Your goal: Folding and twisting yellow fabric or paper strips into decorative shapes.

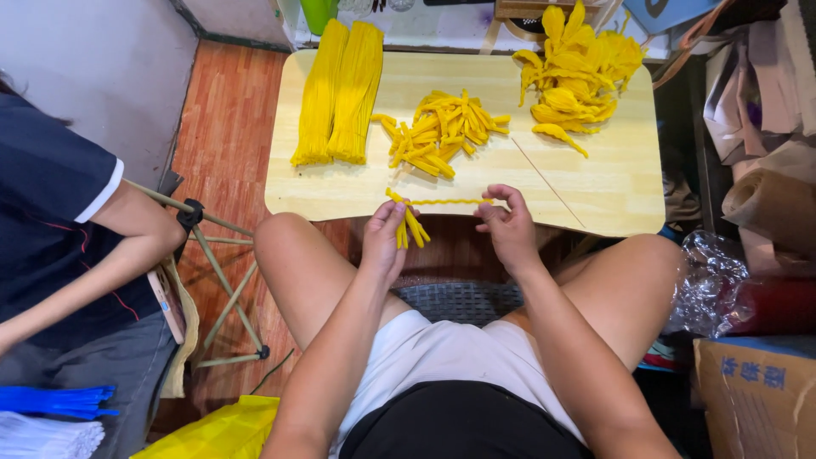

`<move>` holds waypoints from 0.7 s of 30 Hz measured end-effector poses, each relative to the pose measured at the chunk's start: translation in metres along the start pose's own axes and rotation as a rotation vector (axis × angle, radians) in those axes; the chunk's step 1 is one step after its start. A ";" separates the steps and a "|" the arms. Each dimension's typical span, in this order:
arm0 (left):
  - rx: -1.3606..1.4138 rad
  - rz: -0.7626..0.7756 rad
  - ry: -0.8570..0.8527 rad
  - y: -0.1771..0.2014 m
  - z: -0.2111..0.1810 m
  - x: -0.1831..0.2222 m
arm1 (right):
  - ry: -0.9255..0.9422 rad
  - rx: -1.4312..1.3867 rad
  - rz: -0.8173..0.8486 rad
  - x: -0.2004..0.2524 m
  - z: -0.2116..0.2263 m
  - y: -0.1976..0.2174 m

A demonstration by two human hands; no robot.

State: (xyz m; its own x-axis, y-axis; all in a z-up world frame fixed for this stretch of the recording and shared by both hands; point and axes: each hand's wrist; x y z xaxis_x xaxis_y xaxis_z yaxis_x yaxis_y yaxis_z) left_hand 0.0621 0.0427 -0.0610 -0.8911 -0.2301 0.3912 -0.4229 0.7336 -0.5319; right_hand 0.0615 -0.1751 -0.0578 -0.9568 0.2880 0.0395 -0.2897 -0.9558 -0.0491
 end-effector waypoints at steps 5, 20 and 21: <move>0.033 0.032 0.092 -0.009 -0.014 0.021 | -0.132 0.198 0.154 0.019 -0.016 -0.017; -0.433 0.126 -0.162 0.004 0.003 0.008 | -0.123 0.195 0.132 0.034 -0.021 -0.029; -0.499 0.100 -0.209 0.007 0.004 0.005 | -0.112 0.187 0.138 0.034 -0.021 -0.030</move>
State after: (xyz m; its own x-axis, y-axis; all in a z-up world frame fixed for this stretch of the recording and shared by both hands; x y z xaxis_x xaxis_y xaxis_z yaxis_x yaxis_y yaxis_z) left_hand 0.0541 0.0439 -0.0655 -0.9581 -0.2288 0.1723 -0.2507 0.9608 -0.1184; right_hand 0.0370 -0.1355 -0.0763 -0.9753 0.1562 0.1561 -0.1377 -0.9828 0.1230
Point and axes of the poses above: each hand's wrist, its own x-axis away from the middle knuckle, its own y-axis out of the back of the hand, z = x × y, and after that the axes turned 10 degrees about -z, right-handed
